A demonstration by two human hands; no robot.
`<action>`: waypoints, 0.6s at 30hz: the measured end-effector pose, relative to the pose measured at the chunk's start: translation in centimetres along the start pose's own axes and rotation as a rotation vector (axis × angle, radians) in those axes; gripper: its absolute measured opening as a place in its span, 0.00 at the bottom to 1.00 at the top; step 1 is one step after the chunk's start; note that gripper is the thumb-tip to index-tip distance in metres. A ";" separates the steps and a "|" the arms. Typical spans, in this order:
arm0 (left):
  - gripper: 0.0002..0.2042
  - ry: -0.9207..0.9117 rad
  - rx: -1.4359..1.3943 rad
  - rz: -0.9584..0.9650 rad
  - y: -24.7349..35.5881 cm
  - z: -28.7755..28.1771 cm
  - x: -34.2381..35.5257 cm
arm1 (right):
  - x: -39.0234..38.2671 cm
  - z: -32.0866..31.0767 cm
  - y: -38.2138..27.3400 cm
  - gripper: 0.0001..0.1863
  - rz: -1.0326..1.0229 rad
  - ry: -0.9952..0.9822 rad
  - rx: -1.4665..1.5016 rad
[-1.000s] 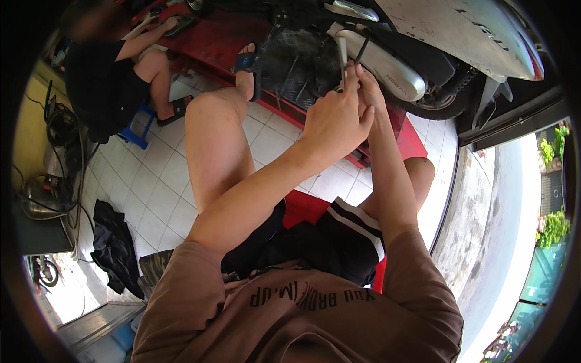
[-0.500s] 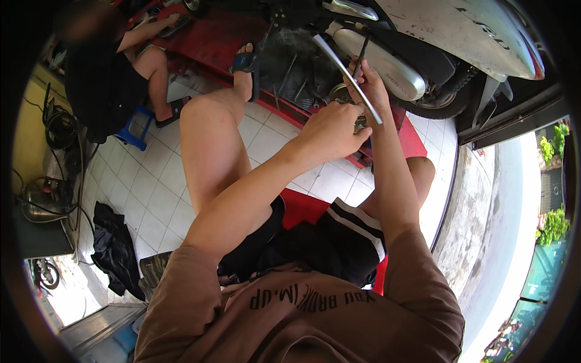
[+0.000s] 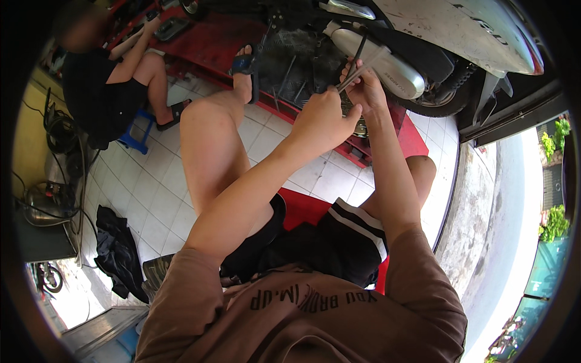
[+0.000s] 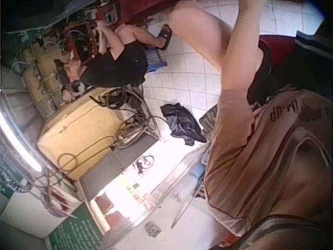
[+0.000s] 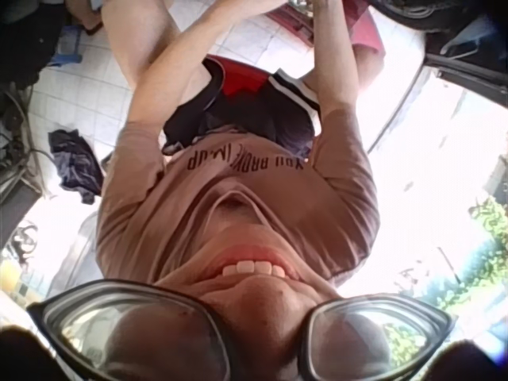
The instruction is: The person uses a T-handle wrench to loosen and tighten bolts on the underside of a white motorcycle. They repeatedly adjust the tool and reposition their hands to access different fasteners while sitting on a stool in a workshop.
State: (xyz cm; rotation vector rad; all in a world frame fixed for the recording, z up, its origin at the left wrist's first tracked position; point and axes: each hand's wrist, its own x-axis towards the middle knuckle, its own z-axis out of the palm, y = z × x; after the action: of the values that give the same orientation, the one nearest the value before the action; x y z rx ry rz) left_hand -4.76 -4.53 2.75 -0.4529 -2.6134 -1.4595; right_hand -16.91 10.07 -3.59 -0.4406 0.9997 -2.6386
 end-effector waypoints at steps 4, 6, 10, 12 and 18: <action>0.30 -0.087 -0.248 0.113 1.1 -0.3 -0.8 | 0.1 0.1 0.7 0.12 0.005 0.062 -0.029; 0.30 0.111 -0.231 -0.061 2.4 -2.1 0.0 | -0.4 1.1 0.3 0.12 -0.027 0.160 -0.111; 0.31 -0.386 -0.160 0.032 1.0 0.0 -0.4 | 0.3 -1.7 -0.4 0.12 -0.009 -0.045 0.066; 0.33 -0.232 -0.353 0.054 1.6 -0.3 -1.0 | -0.1 -0.2 -0.3 0.12 0.007 0.024 0.031; 0.19 -0.193 -0.118 -0.162 1.4 -0.6 -0.5 | -0.3 0.4 -0.4 0.11 -0.009 0.029 0.080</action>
State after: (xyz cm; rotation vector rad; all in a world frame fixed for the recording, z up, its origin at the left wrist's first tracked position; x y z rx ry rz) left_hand -3.90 -4.42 4.13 -0.4224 -2.7805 -1.7075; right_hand -16.58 10.21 -3.04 -0.3910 0.8982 -2.6896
